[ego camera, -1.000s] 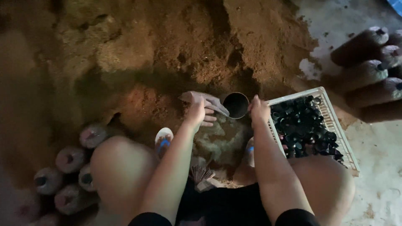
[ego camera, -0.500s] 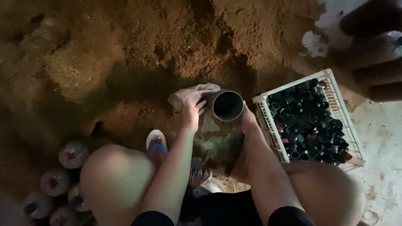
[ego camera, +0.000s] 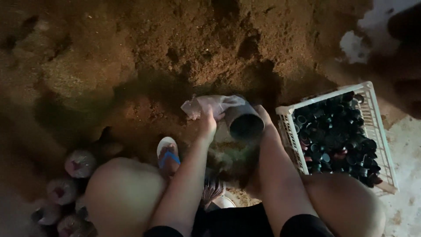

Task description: The person fills a plastic bag with substrate by sliding it over a cylindrical tube and packing the material inside, then secures the bag with a plastic ring and lid before placing it on the floor.

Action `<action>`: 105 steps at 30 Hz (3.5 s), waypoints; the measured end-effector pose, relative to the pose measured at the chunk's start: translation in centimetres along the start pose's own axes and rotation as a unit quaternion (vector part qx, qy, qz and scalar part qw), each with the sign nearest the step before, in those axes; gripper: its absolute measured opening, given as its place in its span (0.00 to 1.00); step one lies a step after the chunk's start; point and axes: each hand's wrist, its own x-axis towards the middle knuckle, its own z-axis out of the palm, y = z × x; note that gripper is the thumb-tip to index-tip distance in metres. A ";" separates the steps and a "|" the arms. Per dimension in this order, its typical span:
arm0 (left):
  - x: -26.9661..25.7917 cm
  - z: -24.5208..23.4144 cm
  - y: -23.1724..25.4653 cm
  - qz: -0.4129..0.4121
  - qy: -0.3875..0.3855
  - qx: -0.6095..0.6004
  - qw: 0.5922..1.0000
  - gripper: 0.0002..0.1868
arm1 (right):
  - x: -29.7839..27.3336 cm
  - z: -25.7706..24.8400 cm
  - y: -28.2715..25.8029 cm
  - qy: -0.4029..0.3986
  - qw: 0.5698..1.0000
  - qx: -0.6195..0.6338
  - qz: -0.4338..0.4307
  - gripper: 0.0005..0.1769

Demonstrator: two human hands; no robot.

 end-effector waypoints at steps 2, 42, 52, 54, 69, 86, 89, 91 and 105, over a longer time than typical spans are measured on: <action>-3.5 2.1 4.6 -0.026 -0.028 0.181 0.983 0.35 | 0.8 0.3 0.2 -0.020 0.999 -0.019 0.020 0.36; -18.1 -10.0 19.4 0.182 0.088 0.307 0.930 0.22 | -29.8 10.9 6.2 -0.116 0.793 -0.418 -0.427 0.73; -14.7 -12.0 15.3 0.008 0.021 0.300 0.954 0.35 | -38.0 13.7 2.9 -0.093 0.742 -0.538 -0.390 0.76; -16.5 -12.0 15.6 0.070 -0.033 0.463 0.883 0.40 | -37.4 13.9 2.7 -0.084 0.737 -0.549 -0.386 0.75; -12.1 -13.1 11.1 0.023 -0.067 0.357 0.931 0.41 | -34.3 14.9 4.2 -0.024 0.699 -0.585 -0.410 0.72; -21.6 -7.2 18.5 0.127 -0.156 0.296 0.934 0.77 | -38.3 13.6 3.7 -0.103 0.704 -0.511 -0.483 0.64; -21.4 -9.2 19.3 0.145 -0.185 0.295 0.926 0.80 | -39.7 12.6 3.1 -0.154 0.738 -0.447 -0.481 0.58; -23.5 -8.2 21.4 0.153 -0.214 0.316 0.912 0.78 | -35.4 11.0 2.0 -0.196 0.760 -0.385 -0.485 0.64; -17.8 -7.6 18.9 0.227 -0.254 0.245 0.908 0.73 | -32.3 13.2 1.1 -0.302 0.804 -0.220 -0.463 0.61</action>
